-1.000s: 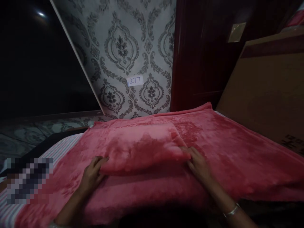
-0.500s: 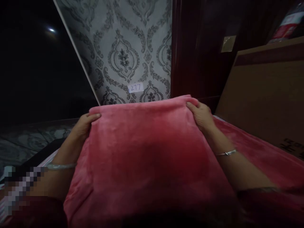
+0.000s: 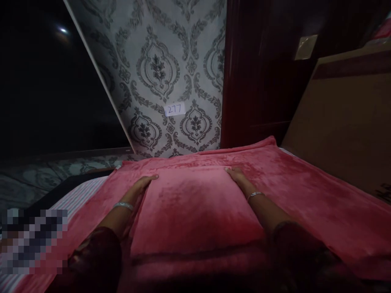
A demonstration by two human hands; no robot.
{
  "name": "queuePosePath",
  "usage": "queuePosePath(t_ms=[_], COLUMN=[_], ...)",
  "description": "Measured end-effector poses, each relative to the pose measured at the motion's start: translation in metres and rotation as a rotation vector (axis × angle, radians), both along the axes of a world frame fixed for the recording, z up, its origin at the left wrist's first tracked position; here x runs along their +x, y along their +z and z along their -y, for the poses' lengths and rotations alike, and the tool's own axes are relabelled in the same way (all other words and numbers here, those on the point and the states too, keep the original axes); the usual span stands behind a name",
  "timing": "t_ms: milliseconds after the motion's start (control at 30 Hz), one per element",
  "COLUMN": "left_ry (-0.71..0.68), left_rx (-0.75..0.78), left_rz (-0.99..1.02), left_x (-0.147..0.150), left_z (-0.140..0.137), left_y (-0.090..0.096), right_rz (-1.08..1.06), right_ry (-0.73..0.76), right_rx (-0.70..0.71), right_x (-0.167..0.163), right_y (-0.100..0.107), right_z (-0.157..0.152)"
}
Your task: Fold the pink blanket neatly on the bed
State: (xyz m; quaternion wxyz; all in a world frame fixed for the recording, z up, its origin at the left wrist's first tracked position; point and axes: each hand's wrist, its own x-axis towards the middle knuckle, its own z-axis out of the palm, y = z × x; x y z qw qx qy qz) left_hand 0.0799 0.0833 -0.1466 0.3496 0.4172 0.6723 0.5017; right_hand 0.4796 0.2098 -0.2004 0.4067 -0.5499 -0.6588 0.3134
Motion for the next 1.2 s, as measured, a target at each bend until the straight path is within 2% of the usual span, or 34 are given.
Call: queuePosePath(t_ms=[67, 133, 200, 233, 300, 333, 400, 467, 567, 667, 800, 900, 1033, 1200], left_ry=[0.024, 0.034, -0.011, -0.068, -0.233, -0.343, -0.461, -0.474, -0.445, -0.423, -0.323, -0.235, -0.116, -0.023], left_rx=[-0.043, -0.034, 0.021, 0.056, 0.112, 0.114, 0.066, 0.0, -0.019, 0.018, -0.069, -0.176, -0.278, -0.294], left_rz=[-0.129, -0.265, -0.373, -0.435, -0.587, -0.775, -1.07, -1.226, -1.272, -1.274, -1.284, -1.272, -1.122, -0.958], left_x=[-0.007, -0.002, 0.02, 0.036, 0.069, 0.084, 0.103, 0.109, 0.103, 0.095, 0.079, 0.063, 0.044, 0.027], left_z=[-0.007, -0.014, -0.019, -0.021, -0.023, -0.024, -0.023, -0.022, -0.022, -0.025, -0.031, -0.033, -0.034, -0.035], left_y=[0.005, 0.012, 0.015, 0.014, 0.006, -0.001, -0.016, -0.032, -0.05, -0.057, -0.053, -0.046, -0.04, -0.039], right_rz=[0.066, 0.164, 0.344, 0.463, 0.64, 0.703, 0.772, 0.769, 0.728, 0.711, 0.696, 0.783, 0.869, 0.814], right_ry=[-0.046, -0.071, -0.003, 0.079, 0.244, 0.304, 0.374, 0.394, 0.386, 0.375, 0.331, 0.194, 0.053, 0.035], right_rx=[-0.025, 0.02, 0.186, 0.305, 0.447, 0.458, 0.408, 0.346, 0.343, 0.364, 0.347, 0.257, 0.138, 0.103], right_x=[-0.002, -0.015, -0.04, -0.054, -0.081, -0.092, -0.102, -0.102, -0.096, -0.093, -0.087, -0.075, -0.06, -0.053], right_y=[0.008, 0.019, 0.031, 0.035, 0.039, 0.037, 0.027, 0.012, -0.01, -0.017, -0.012, -0.009, -0.008, -0.013], right_z=[-0.002, 0.001, 0.012, 0.02, 0.034, 0.039, 0.042, 0.039, 0.029, 0.024, 0.018, 0.008, -0.003, -0.012])
